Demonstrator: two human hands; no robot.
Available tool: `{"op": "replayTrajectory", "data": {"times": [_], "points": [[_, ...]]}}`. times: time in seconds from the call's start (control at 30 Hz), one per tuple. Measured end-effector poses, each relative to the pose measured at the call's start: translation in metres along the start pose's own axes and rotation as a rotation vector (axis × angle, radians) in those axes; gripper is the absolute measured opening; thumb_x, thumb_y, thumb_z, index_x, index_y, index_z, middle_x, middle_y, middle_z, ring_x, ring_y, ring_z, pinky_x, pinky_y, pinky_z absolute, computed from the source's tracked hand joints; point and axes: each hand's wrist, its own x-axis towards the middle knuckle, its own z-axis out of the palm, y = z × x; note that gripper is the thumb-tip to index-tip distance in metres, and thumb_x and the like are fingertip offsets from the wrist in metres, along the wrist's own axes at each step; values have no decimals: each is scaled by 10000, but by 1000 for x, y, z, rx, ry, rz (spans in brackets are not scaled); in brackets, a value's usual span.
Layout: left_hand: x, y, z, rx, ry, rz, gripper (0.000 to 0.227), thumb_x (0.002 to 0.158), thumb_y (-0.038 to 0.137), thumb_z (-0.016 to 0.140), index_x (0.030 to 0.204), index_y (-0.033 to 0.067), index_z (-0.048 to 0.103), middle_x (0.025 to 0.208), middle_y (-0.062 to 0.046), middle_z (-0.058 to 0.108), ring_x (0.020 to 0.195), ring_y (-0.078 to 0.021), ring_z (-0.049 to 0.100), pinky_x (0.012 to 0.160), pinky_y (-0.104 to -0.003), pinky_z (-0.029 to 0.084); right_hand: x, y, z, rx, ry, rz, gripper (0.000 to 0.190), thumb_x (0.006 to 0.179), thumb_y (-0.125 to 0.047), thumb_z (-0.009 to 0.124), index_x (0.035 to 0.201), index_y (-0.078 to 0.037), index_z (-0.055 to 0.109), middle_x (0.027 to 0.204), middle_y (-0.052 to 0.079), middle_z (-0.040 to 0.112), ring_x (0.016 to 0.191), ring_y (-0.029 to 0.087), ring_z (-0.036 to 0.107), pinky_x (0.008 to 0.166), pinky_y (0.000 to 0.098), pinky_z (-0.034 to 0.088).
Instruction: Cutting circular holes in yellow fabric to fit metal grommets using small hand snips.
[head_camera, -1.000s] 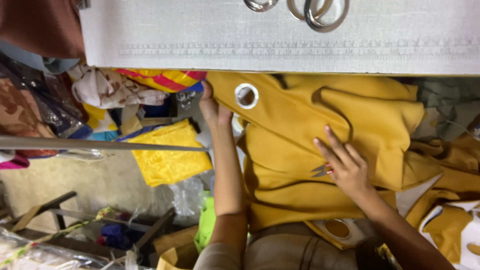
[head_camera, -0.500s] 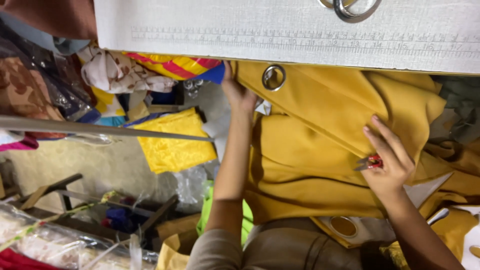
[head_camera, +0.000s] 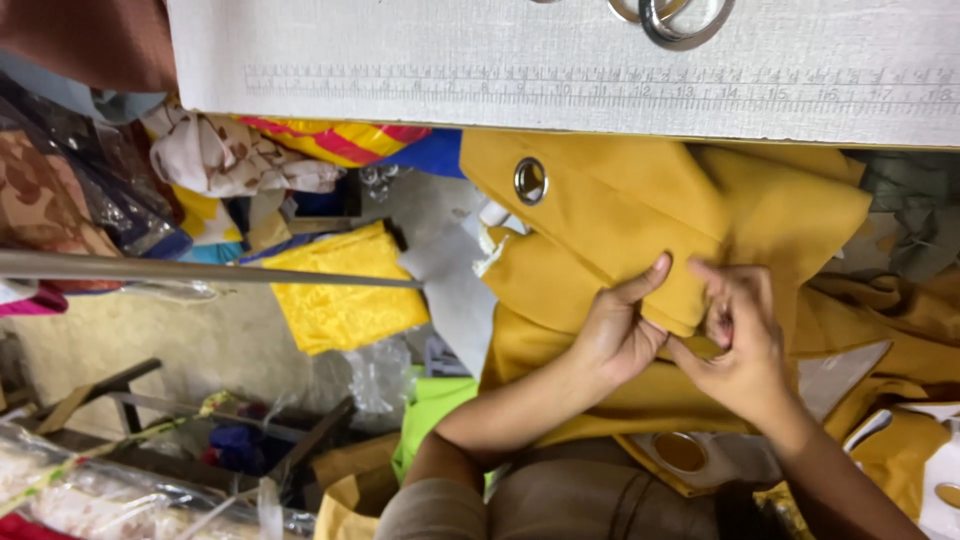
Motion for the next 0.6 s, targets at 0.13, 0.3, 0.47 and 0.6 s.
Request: {"op": "replayTrajectory", "data": {"times": [0.13,0.3,0.47,0.6], "points": [[-5,-9,24,320,149,371,389,783,-2,685,1151,-46,566,1147,-153,627,1025,-215,616,938,-336,513,16,4,-39,364,-397,263,894,728,-127,637,1466,-38,141,780,49,420,643,129,433,568,258,454],[-20,-6,33,1030,68,857,356,799,108,714,1112,13,573,1144,-120,624,1061,-179,600,1012,-317,486,27,-28,-56,239,-145,3,279,951,-152,394,902,86,531,766,154,584,915,284,681,849,351,571],[-25,-4,32,1221,2,949,172,818,78,718,962,5,659,1027,-100,672,944,-126,649,943,-287,549,28,-36,-48,-186,-64,-201,210,941,58,586,1112,14,699,998,137,634,819,210,632,750,291,527],[-16,-9,16,1168,-29,943,196,797,46,734,971,-5,657,1040,-101,668,948,-103,638,942,-267,536,30,-41,-48,-164,-82,-171,233,936,67,563,1138,30,674,1000,143,638,801,189,629,722,266,538]]}}
